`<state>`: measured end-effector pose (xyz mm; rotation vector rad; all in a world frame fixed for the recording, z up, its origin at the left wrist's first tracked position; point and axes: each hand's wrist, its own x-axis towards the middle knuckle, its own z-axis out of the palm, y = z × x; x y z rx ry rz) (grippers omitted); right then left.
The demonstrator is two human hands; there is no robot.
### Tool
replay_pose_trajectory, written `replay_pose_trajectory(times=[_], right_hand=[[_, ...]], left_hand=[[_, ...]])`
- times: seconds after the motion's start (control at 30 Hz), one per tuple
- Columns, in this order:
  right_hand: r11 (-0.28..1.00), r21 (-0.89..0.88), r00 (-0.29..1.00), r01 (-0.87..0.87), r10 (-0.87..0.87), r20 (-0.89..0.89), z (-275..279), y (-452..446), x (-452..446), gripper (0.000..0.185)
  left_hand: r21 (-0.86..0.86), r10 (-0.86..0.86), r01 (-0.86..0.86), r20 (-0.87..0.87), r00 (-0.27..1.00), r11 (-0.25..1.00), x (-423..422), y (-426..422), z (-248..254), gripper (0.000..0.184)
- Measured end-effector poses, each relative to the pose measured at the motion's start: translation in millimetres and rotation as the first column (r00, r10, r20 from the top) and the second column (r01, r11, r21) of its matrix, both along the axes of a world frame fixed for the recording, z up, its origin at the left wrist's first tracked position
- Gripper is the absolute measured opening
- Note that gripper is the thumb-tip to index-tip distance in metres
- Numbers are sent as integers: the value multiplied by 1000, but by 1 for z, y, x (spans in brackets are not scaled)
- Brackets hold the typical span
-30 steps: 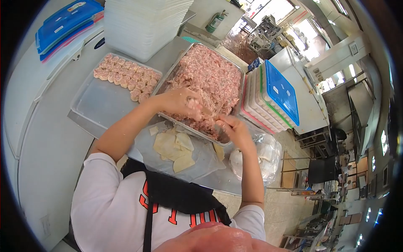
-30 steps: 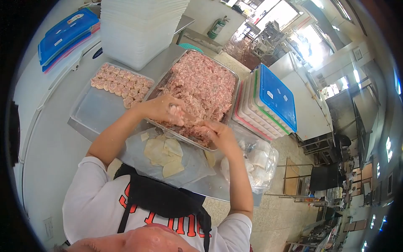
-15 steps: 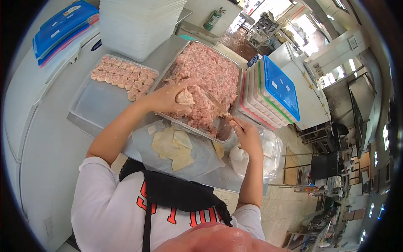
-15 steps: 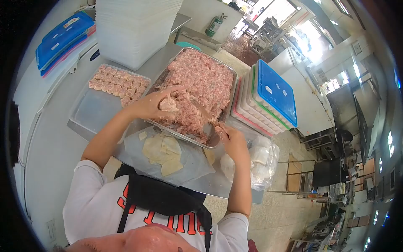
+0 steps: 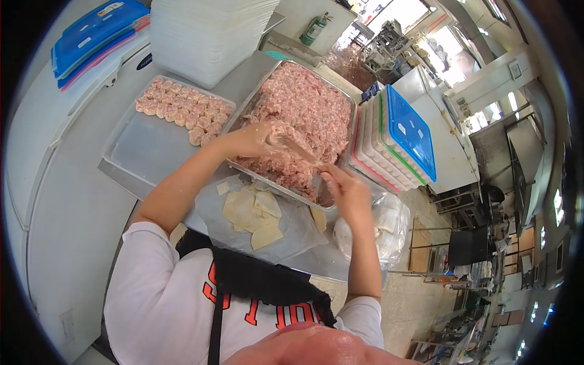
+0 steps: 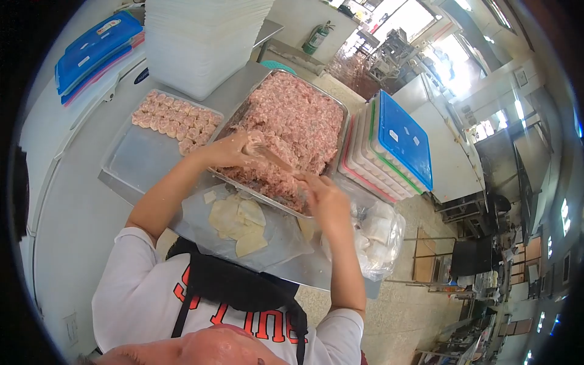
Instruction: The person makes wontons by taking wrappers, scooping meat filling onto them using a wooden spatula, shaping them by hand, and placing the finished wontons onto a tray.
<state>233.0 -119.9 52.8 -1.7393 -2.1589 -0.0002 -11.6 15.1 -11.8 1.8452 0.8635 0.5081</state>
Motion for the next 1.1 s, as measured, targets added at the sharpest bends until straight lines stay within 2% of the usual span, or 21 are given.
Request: replay_pose_trajectory(times=[0.07,0.1,0.17,0.2,0.23,0.3,0.33,0.4,0.5,0.53,0.6,0.63,0.7,0.73,0.8,0.83,0.9,0.93,1.0,1.03,1.1], right_hand=[[999,-45,990,-13,7,-144,7,2,24,29],[997,-70,976,-19,4,-217,12,1,24,31],[978,-207,958,-20,-41,-285,21,-5,15,32],[961,-277,947,-25,-66,-315,25,-8,7,33],[962,-263,946,-77,-13,-324,13,-5,1,32],[956,-229,935,-184,98,-340,-17,6,-5,32],[955,-217,948,-201,134,-290,-16,12,1,32],[951,-196,961,-238,201,-187,-9,27,18,32],[978,-173,990,115,-99,97,32,11,-19,31],[997,-81,999,-16,18,31,16,15,-17,30],[960,124,963,-250,259,-67,-17,24,-15,28],[980,50,980,-194,196,-23,-10,24,-10,29],[993,-84,993,-81,88,78,24,25,1,30],[991,-120,997,-61,65,28,34,22,-1,30],[979,-202,997,-26,12,-72,44,17,-4,29],[978,-189,989,-91,66,-135,34,18,-7,28],[966,-144,951,-212,171,-257,0,23,-11,27],[965,-123,948,-231,195,-252,-11,25,-6,27],[957,-71,937,-280,257,-238,-24,34,3,26],[960,-133,933,-248,199,-301,-26,38,7,25],[943,-272,906,-189,61,-419,-34,43,16,25]], left_hand=[[62,-8,0,143,990,998,-3,-5,5,55],[292,-61,-21,270,961,956,-2,-7,2,55],[492,-110,-33,260,959,870,-3,-6,1,55],[476,-80,4,140,987,880,-5,-7,3,56],[454,-50,36,19,999,891,-7,-9,6,57],[304,-235,228,-13,972,925,-7,-1,19,60],[227,-326,321,-17,945,919,-7,3,22,61],[260,-207,202,-5,978,944,-8,6,6,61],[228,-135,115,76,988,967,-11,10,-4,61],[202,-127,103,114,985,974,-12,10,-4,61],[264,-162,152,14,987,952,-12,13,1,60],[295,-175,178,-35,984,939,-12,13,5,59],[214,-40,43,-21,999,976,-13,4,9,58],[172,24,-20,-25,999,985,-13,2,10,57],[336,48,-60,45,998,940,-12,7,-4,54],[410,52,-82,83,995,908,-11,8,-10,53],[216,-45,12,150,988,976,-15,9,-2,51],[119,-90,68,188,978,991,-15,8,6,50],[350,45,-79,102,994,933,-15,0,8,45],[462,118,-135,66,991,877,-17,-2,9,43],[305,143,-160,75,987,939,-26,1,14,41]])
